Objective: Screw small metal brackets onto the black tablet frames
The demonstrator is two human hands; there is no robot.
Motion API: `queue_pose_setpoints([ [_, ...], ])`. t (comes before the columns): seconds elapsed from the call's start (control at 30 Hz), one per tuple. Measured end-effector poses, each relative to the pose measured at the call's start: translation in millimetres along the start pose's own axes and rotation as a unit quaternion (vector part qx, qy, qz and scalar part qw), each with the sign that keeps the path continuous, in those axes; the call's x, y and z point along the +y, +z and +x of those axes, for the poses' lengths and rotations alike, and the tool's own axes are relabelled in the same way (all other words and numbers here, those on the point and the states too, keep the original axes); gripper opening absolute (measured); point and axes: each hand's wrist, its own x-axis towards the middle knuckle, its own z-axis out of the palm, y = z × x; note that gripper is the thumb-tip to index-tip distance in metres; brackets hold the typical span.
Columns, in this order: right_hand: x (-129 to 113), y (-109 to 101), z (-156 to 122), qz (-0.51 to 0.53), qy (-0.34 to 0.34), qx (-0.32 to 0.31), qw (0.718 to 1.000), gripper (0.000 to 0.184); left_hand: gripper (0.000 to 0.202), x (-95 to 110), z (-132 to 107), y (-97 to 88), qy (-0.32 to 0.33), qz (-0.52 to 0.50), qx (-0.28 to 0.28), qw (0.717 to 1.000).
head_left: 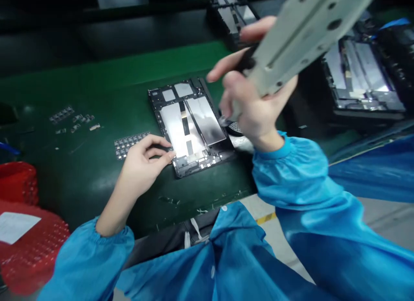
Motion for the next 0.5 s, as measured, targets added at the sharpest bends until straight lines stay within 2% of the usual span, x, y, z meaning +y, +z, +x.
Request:
queue_pose_setpoints([
  [0.03,12.5,-19.4,2.8,-0.007,-0.036,0.029,0.999,0.047,0.031,1.9,0.6,-1.0,-0.005,0.009,-0.004,1.000],
  [0.1,34.5,-50.7,5.4,-0.005,-0.049,0.077,0.996,0.045,0.030,8.5,3.3,-3.5,-0.028,0.028,-0.021,0.999],
  [0.17,47.7,-68.4,4.5,0.000,-0.048,0.106,0.993,0.044,0.032,16.3,7.8,-6.9,-0.054,0.058,-0.043,0.996],
  [0.23,51.3,-73.3,1.9,0.004,-0.046,0.114,0.992,0.046,0.034,22.6,12.7,-10.8,-0.070,0.085,-0.070,0.991],
  [0.33,46.5,-68.3,-1.2,0.005,-0.039,0.108,0.993,0.047,0.039,25.5,16.5,-15.7,-0.083,0.083,-0.088,0.989],
  [0.5,35.6,-61.6,-3.5,-0.007,-0.016,0.102,0.995,0.042,0.043,18.8,12.5,-19.3,-0.085,0.069,-0.065,0.992],
])
